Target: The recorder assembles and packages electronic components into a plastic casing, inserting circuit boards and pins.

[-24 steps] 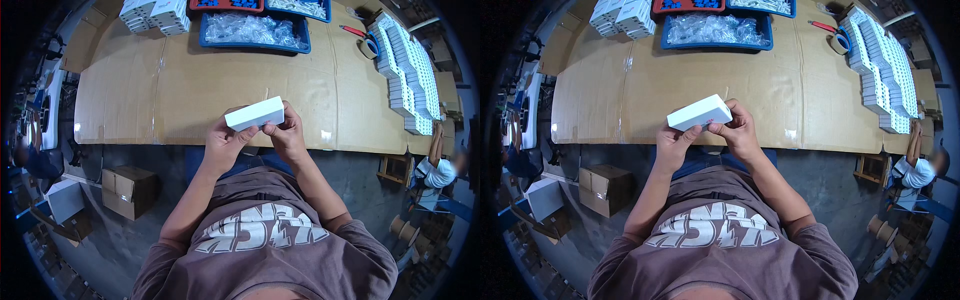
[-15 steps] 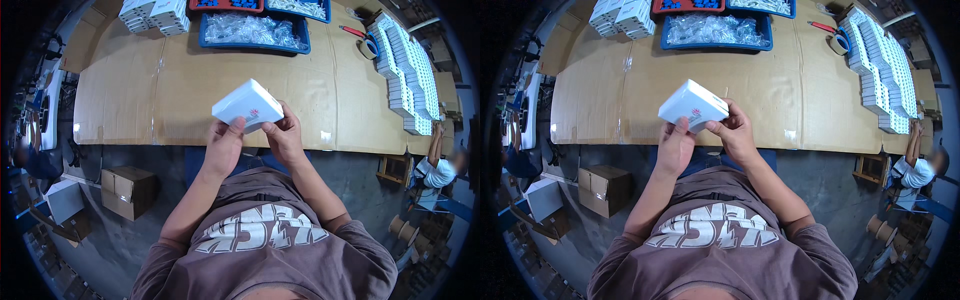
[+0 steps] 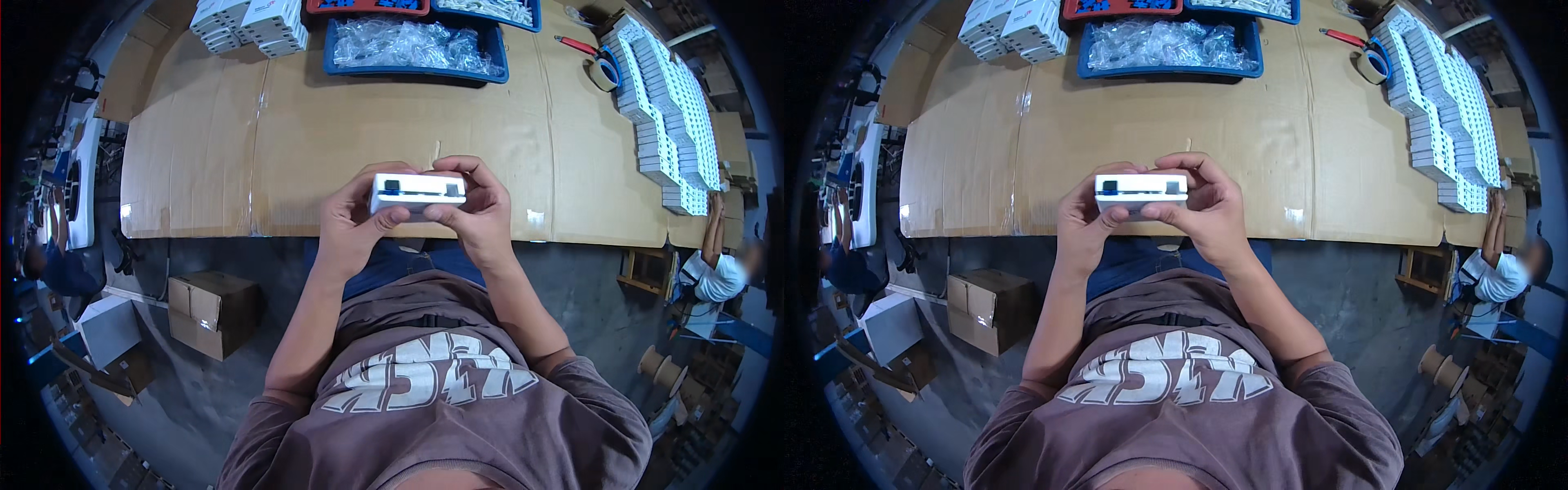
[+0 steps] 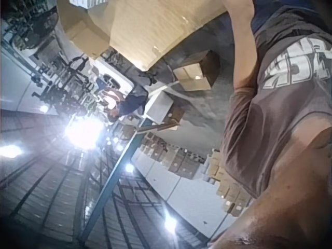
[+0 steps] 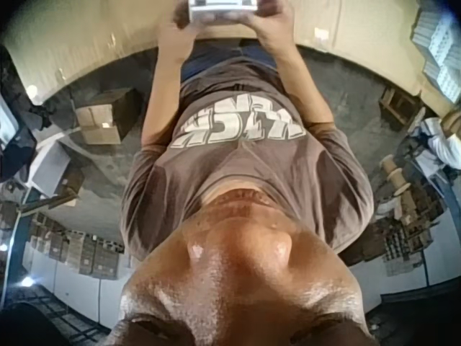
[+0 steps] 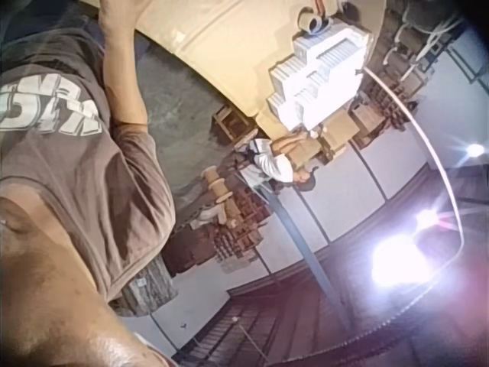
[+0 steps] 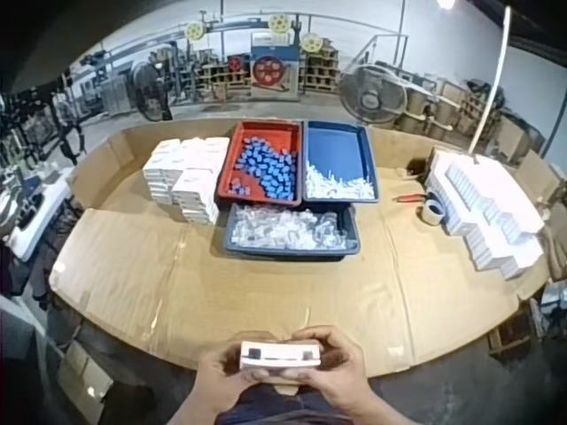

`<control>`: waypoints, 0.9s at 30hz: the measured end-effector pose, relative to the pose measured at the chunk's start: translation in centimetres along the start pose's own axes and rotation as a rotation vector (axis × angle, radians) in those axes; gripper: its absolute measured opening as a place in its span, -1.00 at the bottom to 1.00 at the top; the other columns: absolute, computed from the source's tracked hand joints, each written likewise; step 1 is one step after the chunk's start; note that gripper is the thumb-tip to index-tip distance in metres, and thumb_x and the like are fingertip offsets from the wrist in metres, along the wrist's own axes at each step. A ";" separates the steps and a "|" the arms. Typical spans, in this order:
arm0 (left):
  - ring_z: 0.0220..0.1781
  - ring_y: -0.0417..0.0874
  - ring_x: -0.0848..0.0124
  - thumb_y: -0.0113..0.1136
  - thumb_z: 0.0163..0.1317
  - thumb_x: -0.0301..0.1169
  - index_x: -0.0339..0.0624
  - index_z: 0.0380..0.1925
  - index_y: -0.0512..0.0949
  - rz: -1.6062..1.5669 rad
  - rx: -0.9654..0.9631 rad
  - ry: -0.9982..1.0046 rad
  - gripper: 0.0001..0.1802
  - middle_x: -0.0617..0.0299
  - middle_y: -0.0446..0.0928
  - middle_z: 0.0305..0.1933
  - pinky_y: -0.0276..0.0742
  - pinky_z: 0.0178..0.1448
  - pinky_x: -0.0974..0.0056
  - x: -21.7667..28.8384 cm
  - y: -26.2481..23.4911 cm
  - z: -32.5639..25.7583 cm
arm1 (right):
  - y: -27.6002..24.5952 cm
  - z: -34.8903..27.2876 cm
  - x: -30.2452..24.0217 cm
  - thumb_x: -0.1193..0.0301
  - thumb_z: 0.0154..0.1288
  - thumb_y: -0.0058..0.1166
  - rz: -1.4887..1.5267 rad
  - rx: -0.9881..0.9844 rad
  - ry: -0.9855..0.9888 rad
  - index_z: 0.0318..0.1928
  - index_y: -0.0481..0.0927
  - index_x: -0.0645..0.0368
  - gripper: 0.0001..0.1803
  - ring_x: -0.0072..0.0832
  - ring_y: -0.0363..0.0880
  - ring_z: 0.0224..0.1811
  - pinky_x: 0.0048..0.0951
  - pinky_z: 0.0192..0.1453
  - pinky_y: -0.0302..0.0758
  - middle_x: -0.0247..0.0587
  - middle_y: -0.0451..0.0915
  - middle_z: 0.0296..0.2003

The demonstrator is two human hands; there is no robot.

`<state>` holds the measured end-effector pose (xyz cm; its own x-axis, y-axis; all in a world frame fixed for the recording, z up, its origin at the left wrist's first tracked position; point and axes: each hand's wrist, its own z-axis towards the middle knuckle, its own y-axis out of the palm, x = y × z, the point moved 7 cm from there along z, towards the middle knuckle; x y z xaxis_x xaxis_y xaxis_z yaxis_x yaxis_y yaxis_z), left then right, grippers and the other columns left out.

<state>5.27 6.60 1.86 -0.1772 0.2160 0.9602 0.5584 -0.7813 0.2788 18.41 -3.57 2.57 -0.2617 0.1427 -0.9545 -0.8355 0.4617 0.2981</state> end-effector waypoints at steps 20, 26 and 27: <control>0.34 0.61 0.15 0.49 0.23 -0.40 -0.27 0.12 0.66 -0.186 -0.085 0.259 -0.54 -0.11 0.61 0.25 0.56 0.39 0.11 1.5 0.7 -0.7 | 1.1 -0.7 -3.5 0.62 0.07 0.51 -0.177 -0.126 -0.404 -0.04 0.69 0.38 -0.59 -0.24 0.73 0.00 -0.31 0.14 0.60 0.06 0.76 -0.09; 0.34 0.62 0.14 0.49 0.23 -0.39 -0.28 0.10 0.66 -0.182 -0.091 0.262 -0.55 -0.12 0.61 0.24 0.56 0.38 0.13 1.5 0.7 -0.6 | 0.9 -0.8 -3.1 0.63 0.10 0.49 -0.164 -0.124 -0.419 -0.03 0.68 0.40 -0.61 -0.23 0.73 0.01 -0.30 0.15 0.60 0.07 0.76 -0.09; 0.34 0.62 0.14 0.49 0.23 -0.38 -0.28 0.10 0.66 -0.170 -0.088 0.265 -0.55 -0.12 0.62 0.24 0.56 0.38 0.12 1.5 0.7 -0.5 | 0.9 -0.8 -3.0 0.63 0.10 0.49 -0.153 -0.115 -0.413 -0.03 0.68 0.40 -0.61 -0.24 0.73 0.01 -0.29 0.15 0.59 0.06 0.76 -0.08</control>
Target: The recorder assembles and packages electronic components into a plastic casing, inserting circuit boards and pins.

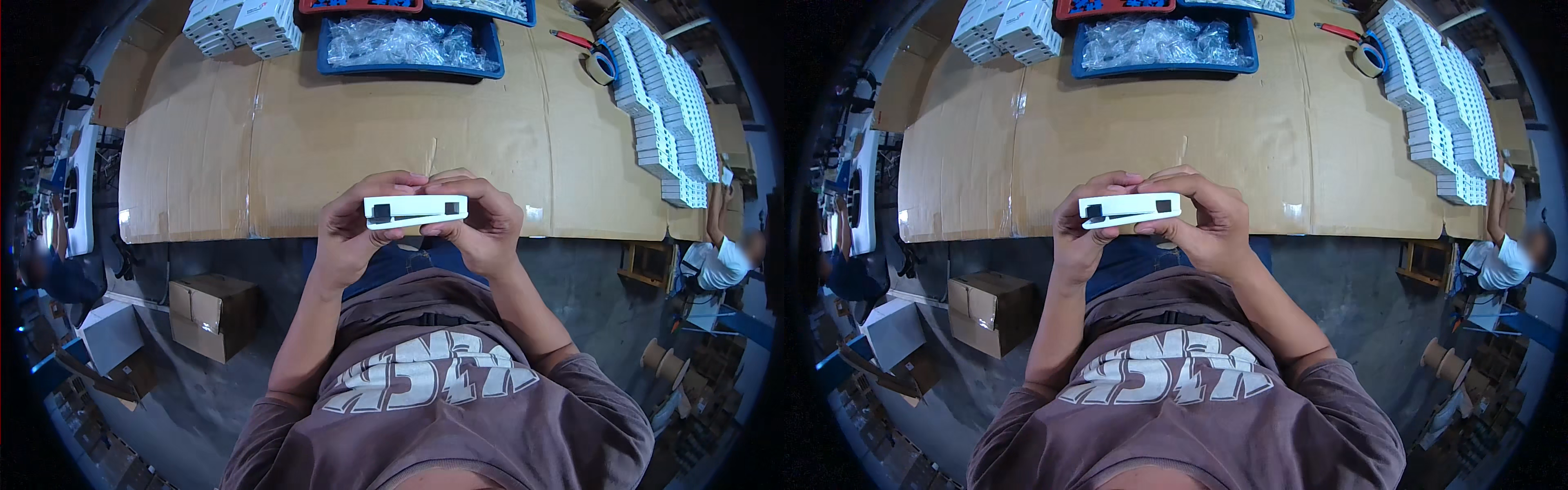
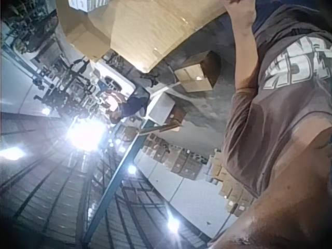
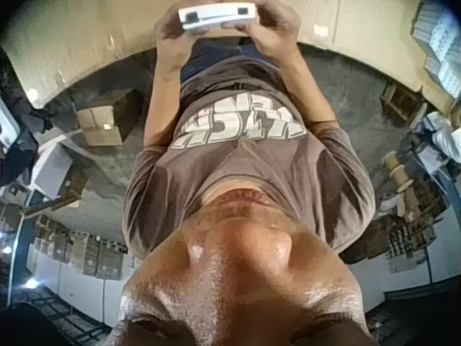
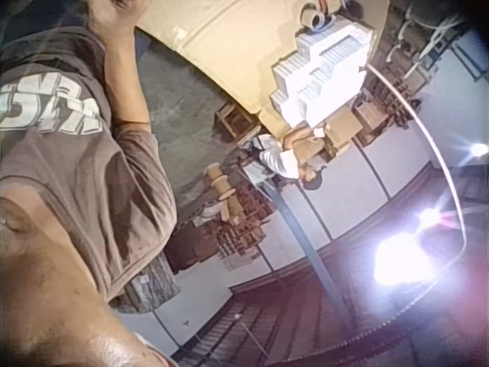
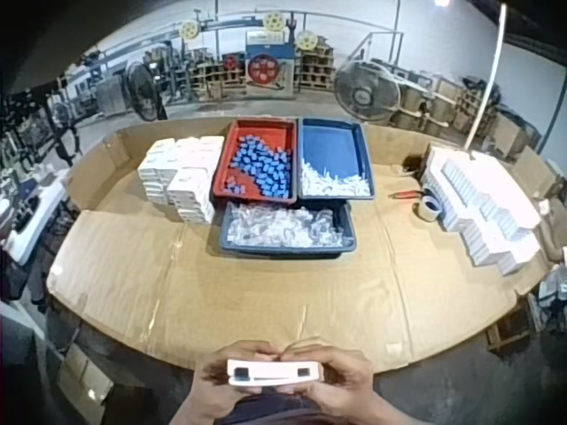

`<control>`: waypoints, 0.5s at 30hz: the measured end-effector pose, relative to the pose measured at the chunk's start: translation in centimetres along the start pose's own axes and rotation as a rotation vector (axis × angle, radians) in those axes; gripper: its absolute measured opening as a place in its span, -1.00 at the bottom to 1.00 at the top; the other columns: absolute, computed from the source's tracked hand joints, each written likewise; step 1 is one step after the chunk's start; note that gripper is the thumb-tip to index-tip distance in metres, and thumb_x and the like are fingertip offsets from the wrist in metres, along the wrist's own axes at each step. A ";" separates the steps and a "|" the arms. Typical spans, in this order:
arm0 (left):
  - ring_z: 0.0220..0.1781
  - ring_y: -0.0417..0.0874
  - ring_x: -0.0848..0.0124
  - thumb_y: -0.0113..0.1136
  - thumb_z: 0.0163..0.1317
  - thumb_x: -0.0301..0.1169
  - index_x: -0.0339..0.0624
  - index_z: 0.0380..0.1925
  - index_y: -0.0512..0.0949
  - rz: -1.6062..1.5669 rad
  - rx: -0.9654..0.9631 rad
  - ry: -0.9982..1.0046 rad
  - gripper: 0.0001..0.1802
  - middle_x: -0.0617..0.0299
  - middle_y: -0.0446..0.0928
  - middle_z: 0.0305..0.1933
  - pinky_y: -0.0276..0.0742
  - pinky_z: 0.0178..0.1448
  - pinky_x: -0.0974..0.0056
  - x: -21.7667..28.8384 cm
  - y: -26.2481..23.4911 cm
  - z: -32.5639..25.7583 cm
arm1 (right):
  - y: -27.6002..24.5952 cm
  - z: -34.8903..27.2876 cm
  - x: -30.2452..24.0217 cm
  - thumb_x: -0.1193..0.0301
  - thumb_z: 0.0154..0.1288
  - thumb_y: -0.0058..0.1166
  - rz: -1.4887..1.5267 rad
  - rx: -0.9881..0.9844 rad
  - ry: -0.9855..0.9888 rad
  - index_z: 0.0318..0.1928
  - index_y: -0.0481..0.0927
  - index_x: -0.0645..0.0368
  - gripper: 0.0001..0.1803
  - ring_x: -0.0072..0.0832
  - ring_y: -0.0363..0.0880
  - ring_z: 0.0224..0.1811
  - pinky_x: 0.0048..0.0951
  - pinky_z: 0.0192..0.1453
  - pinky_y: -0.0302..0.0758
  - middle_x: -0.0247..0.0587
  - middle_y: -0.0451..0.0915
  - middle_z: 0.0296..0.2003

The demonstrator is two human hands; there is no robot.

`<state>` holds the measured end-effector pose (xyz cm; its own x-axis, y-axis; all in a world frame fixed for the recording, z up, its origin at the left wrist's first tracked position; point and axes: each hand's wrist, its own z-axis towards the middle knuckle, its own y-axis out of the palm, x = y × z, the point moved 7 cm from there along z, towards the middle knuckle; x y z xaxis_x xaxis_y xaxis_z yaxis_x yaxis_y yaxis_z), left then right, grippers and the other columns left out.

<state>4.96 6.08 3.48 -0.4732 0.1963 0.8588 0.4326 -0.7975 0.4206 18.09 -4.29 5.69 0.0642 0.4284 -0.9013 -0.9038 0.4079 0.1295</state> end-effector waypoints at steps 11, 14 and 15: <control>0.31 0.63 0.15 0.41 0.33 -0.35 -0.34 0.08 0.66 0.004 0.021 0.000 -0.61 -0.12 0.63 0.22 0.56 0.39 0.12 -0.1 0.0 -0.2 | 0.0 -0.4 0.5 0.58 0.09 0.52 0.010 0.017 0.058 0.01 0.67 0.39 -0.55 -0.28 0.73 0.00 -0.32 0.16 0.60 0.04 0.75 -0.07; 0.30 0.64 0.18 0.42 0.33 -0.34 -0.33 0.08 0.66 0.006 0.037 -0.011 -0.60 -0.10 0.63 0.22 0.56 0.38 0.13 -0.3 -0.1 -0.2 | -0.1 -0.6 0.6 0.57 0.11 0.51 -0.005 0.034 0.042 0.01 0.67 0.39 -0.57 -0.30 0.73 -0.03 -0.34 0.12 0.60 0.03 0.76 -0.08; 0.30 0.63 0.19 0.42 0.33 -0.34 -0.33 0.09 0.65 -0.001 0.039 -0.016 -0.60 -0.10 0.63 0.22 0.56 0.38 0.14 -0.4 -0.1 -0.2 | -0.1 -0.6 0.6 0.57 0.11 0.51 -0.006 0.035 0.041 0.01 0.67 0.39 -0.57 -0.30 0.73 -0.03 -0.34 0.12 0.60 0.03 0.76 -0.08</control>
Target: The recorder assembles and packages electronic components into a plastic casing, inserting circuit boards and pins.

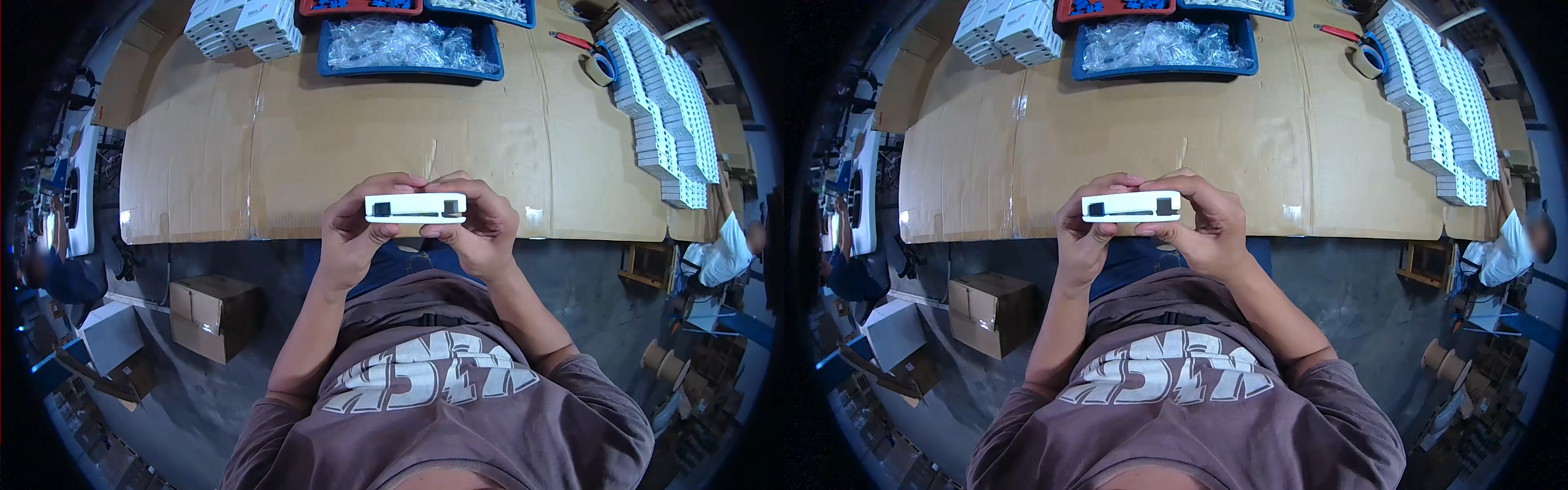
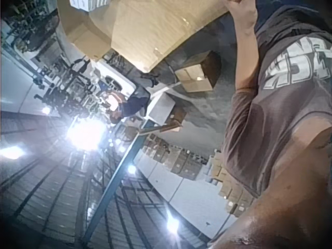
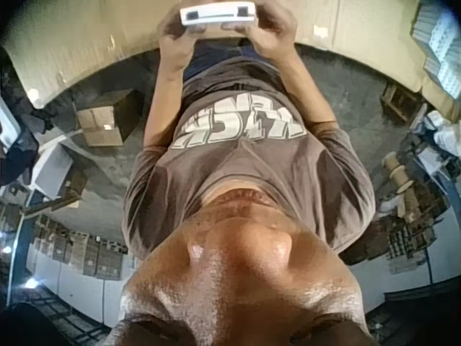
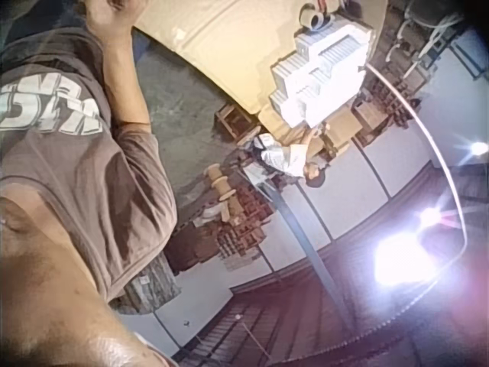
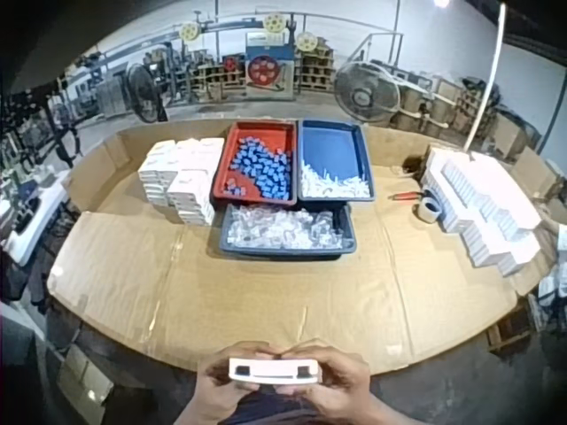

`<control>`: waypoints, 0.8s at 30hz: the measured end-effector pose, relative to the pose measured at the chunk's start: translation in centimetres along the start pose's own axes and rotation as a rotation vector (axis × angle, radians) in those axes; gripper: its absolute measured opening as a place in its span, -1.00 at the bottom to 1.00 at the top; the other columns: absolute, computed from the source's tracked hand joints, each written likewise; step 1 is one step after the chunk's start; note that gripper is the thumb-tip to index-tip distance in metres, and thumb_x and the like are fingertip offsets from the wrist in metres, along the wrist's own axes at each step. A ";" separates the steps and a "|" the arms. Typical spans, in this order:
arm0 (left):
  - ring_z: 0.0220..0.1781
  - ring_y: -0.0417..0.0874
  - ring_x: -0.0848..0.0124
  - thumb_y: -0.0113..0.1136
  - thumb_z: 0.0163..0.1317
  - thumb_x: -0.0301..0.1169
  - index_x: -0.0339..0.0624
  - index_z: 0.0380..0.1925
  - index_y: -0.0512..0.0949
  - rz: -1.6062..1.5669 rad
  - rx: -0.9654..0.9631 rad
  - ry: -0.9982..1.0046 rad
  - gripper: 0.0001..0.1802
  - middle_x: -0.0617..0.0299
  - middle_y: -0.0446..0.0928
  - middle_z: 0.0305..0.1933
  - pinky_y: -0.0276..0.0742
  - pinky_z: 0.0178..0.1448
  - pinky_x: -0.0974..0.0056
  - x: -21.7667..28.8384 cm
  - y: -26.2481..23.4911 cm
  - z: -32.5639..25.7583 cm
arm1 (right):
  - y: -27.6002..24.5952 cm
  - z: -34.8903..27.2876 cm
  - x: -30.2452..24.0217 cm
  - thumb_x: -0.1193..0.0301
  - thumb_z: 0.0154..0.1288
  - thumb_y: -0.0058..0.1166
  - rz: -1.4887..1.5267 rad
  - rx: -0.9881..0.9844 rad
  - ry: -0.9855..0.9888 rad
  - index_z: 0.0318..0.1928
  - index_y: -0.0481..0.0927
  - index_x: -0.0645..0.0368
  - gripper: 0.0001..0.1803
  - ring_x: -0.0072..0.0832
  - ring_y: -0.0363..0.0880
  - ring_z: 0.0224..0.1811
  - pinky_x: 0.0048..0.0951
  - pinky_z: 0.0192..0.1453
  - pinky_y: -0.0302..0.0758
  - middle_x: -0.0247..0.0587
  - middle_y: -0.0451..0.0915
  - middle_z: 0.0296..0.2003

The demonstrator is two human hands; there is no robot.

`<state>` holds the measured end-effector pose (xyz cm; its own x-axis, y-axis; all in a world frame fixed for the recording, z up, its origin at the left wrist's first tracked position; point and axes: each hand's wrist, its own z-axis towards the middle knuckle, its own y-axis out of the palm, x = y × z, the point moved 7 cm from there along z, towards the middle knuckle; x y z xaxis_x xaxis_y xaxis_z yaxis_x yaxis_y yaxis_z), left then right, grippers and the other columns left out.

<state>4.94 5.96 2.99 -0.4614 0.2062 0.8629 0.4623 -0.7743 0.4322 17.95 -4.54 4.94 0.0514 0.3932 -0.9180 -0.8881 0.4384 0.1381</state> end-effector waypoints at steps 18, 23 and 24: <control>0.30 0.62 0.25 0.48 0.29 -0.32 -0.35 0.17 0.62 -0.029 -0.028 -0.041 -0.49 -0.07 0.60 0.27 0.53 0.40 0.14 0.4 0.2 0.3 | -0.6 -0.4 0.8 0.65 0.23 0.42 0.132 0.086 0.146 0.03 0.65 0.40 -0.64 -0.41 0.71 -0.02 -0.39 0.14 0.58 -0.06 0.75 -0.09; 0.19 0.70 0.30 0.41 0.35 -0.42 -0.42 0.13 0.61 0.095 0.105 -0.028 -0.59 -0.06 0.69 0.15 0.61 0.30 0.22 1.0 0.0 -0.5 | -0.4 -0.6 1.3 0.60 0.22 0.44 0.106 0.053 0.128 0.04 0.62 0.39 -0.60 -0.38 0.69 0.04 -0.38 0.16 0.61 -0.02 0.71 -0.02; 0.19 0.70 0.30 0.41 0.35 -0.42 -0.42 0.13 0.61 0.094 0.107 -0.028 -0.59 -0.06 0.69 0.15 0.61 0.30 0.22 0.9 0.0 -0.6 | -0.4 -0.6 1.3 0.60 0.22 0.44 0.107 0.053 0.130 0.04 0.62 0.39 -0.60 -0.38 0.69 0.04 -0.38 0.16 0.61 -0.02 0.71 -0.02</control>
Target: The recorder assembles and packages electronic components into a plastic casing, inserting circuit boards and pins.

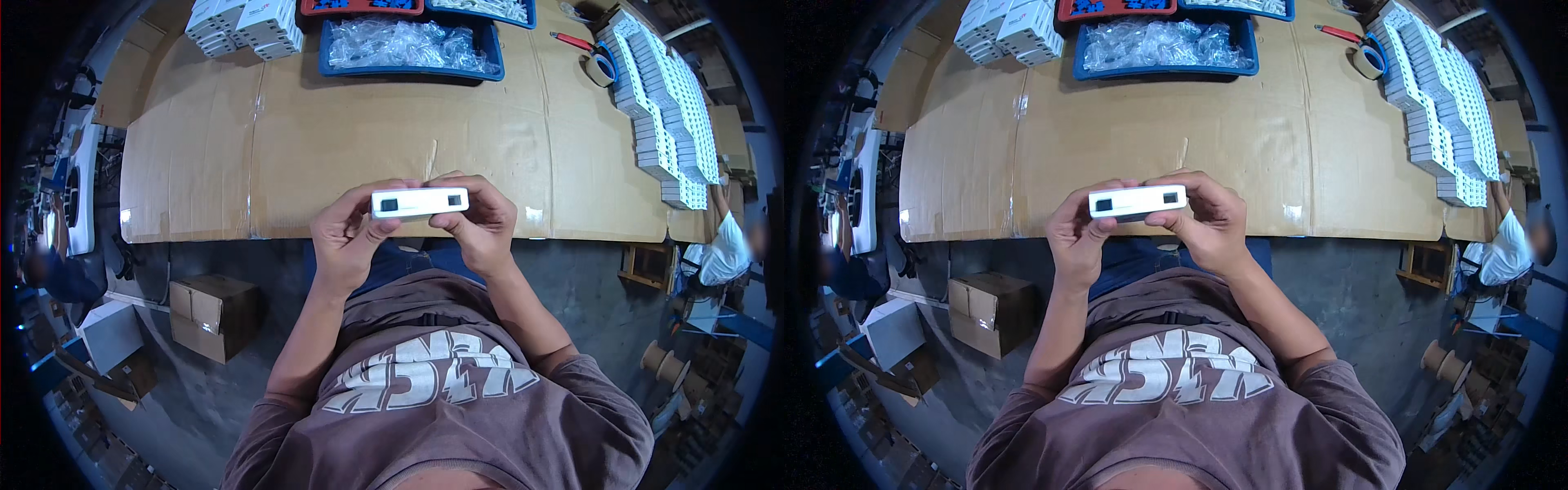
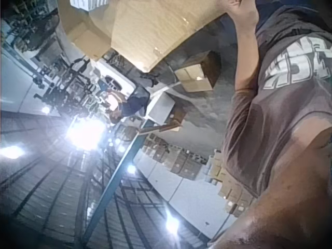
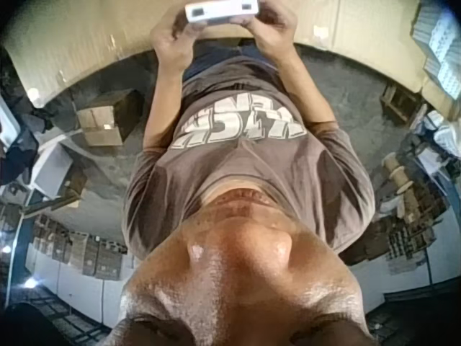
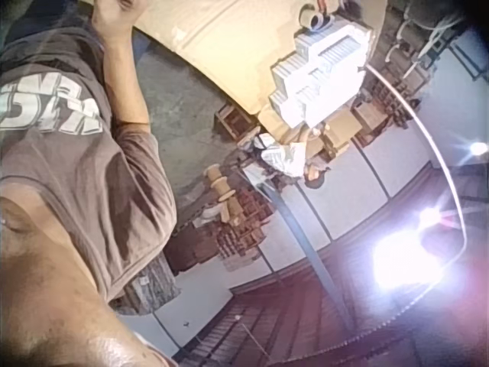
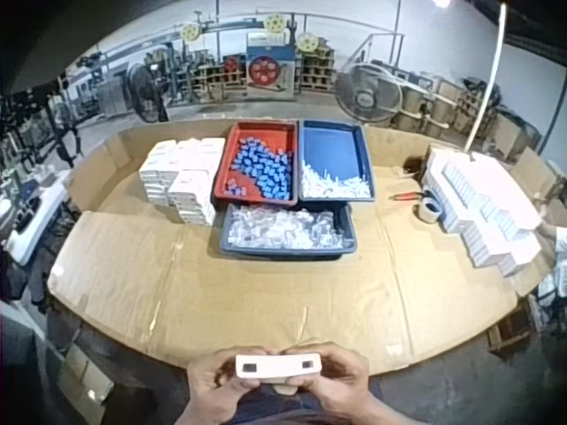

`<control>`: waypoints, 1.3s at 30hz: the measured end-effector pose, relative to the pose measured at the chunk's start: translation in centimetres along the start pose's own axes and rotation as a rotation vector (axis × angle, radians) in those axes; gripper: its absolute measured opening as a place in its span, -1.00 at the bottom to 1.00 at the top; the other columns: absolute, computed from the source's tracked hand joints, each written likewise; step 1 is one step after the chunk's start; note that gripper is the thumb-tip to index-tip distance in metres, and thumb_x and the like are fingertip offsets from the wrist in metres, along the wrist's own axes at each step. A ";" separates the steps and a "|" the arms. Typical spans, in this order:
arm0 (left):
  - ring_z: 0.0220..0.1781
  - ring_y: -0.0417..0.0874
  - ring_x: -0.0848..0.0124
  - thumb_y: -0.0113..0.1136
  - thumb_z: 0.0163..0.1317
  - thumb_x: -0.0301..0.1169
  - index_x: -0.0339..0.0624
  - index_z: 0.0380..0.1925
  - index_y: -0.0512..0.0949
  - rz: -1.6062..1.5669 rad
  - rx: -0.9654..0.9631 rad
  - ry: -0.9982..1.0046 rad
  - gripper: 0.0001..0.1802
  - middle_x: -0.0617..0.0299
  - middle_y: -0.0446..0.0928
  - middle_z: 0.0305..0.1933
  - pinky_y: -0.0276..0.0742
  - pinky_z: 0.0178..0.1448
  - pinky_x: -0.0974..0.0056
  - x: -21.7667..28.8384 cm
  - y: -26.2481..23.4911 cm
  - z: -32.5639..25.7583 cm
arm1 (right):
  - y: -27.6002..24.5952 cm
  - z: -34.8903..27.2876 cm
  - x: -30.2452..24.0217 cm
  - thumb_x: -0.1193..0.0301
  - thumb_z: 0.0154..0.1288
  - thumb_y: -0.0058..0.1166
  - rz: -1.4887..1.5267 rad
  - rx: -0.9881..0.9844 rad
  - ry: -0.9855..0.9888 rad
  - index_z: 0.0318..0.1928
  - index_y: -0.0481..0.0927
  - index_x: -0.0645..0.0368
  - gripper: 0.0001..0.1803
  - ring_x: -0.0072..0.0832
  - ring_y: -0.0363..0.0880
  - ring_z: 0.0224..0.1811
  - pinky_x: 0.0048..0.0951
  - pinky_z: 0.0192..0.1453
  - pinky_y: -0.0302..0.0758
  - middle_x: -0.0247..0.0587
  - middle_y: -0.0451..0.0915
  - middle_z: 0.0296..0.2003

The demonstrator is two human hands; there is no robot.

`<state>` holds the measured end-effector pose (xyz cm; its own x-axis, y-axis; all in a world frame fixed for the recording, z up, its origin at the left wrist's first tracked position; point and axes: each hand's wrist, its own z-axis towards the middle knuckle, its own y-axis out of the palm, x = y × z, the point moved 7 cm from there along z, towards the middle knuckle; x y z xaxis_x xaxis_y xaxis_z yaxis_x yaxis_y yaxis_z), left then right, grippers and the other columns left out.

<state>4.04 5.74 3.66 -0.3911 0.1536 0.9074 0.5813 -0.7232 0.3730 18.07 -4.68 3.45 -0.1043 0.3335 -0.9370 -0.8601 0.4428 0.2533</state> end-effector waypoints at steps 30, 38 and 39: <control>0.32 0.60 0.21 0.35 0.27 -0.69 -0.20 0.10 0.41 0.111 0.194 0.000 -0.54 0.11 0.54 0.21 0.54 0.39 0.17 -4.7 -0.9 0.5 | 1.1 -0.8 3.5 0.34 0.35 0.43 0.140 0.160 0.374 0.48 0.23 0.34 -0.16 -0.28 0.51 0.34 -0.22 0.37 0.54 0.00 0.47 0.28; 0.45 0.51 0.13 0.49 0.13 -0.58 -0.21 0.30 0.39 0.543 0.059 0.072 -0.28 -0.01 0.50 0.36 0.38 0.54 0.10 -5.2 -0.4 0.9 | -1.1 2.1 -2.1 0.32 -0.11 0.73 -0.445 -0.050 -0.413 0.52 0.10 0.20 0.27 0.03 0.32 0.54 -0.01 0.50 0.41 0.29 0.25 0.49; 0.44 0.52 0.17 0.48 0.16 -0.56 -0.21 0.31 0.39 0.565 0.068 -0.053 -0.29 0.00 0.52 0.35 0.39 0.53 0.12 -6.5 -1.0 0.8 | -1.5 2.4 -2.1 0.32 -0.11 0.73 -0.452 -0.042 -0.412 0.52 0.10 0.20 0.27 0.03 0.32 0.54 -0.01 0.50 0.41 0.29 0.25 0.49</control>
<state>6.53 5.96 -2.43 0.0289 -0.2091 0.9775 0.7348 -0.6585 -0.1626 20.82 -4.03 5.65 0.4703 0.4183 -0.7771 -0.7938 0.5852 -0.1654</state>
